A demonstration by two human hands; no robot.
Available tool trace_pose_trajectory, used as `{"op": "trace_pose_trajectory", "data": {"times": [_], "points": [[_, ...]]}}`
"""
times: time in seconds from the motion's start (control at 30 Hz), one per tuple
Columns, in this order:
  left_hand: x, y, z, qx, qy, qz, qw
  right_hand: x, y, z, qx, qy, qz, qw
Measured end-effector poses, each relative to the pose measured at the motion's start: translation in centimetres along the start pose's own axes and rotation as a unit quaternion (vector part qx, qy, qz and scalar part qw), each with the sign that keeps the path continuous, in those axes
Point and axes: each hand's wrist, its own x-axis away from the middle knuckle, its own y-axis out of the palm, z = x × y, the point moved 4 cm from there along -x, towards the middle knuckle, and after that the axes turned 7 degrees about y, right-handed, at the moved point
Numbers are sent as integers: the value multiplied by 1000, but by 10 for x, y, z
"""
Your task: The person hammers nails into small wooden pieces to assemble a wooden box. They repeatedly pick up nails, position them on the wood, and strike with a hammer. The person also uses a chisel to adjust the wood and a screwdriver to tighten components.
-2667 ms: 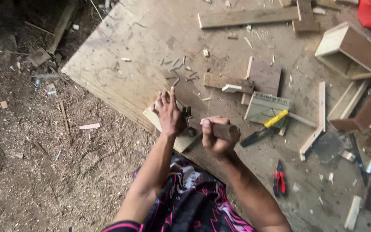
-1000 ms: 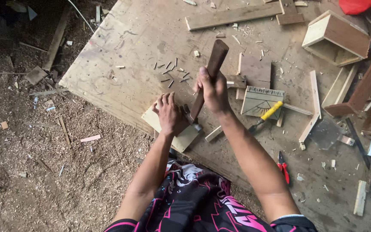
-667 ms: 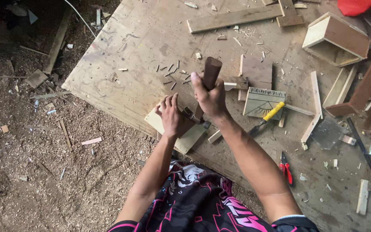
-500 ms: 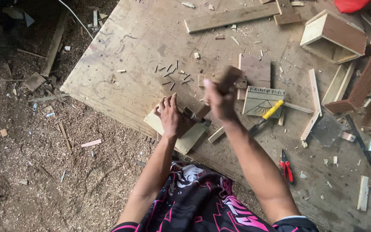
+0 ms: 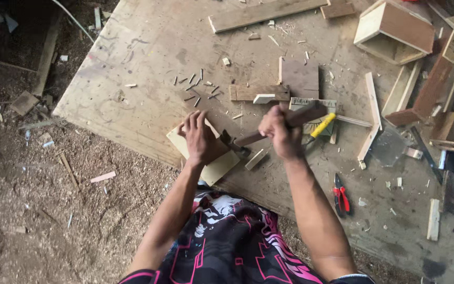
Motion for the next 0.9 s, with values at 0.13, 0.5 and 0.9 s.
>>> {"op": "trace_pose_trajectory", "data": {"times": [0.13, 0.5, 0.9], "points": [[16, -6, 33, 53, 149, -127, 979, -3, 20, -7, 123, 3, -5, 992], [91, 83, 106, 5, 312, -261, 914, -51, 72, -2, 160, 66, -103, 980], [44, -83, 52, 55, 72, -368, 925, -82, 97, 18, 285, 41, -98, 953]]}}
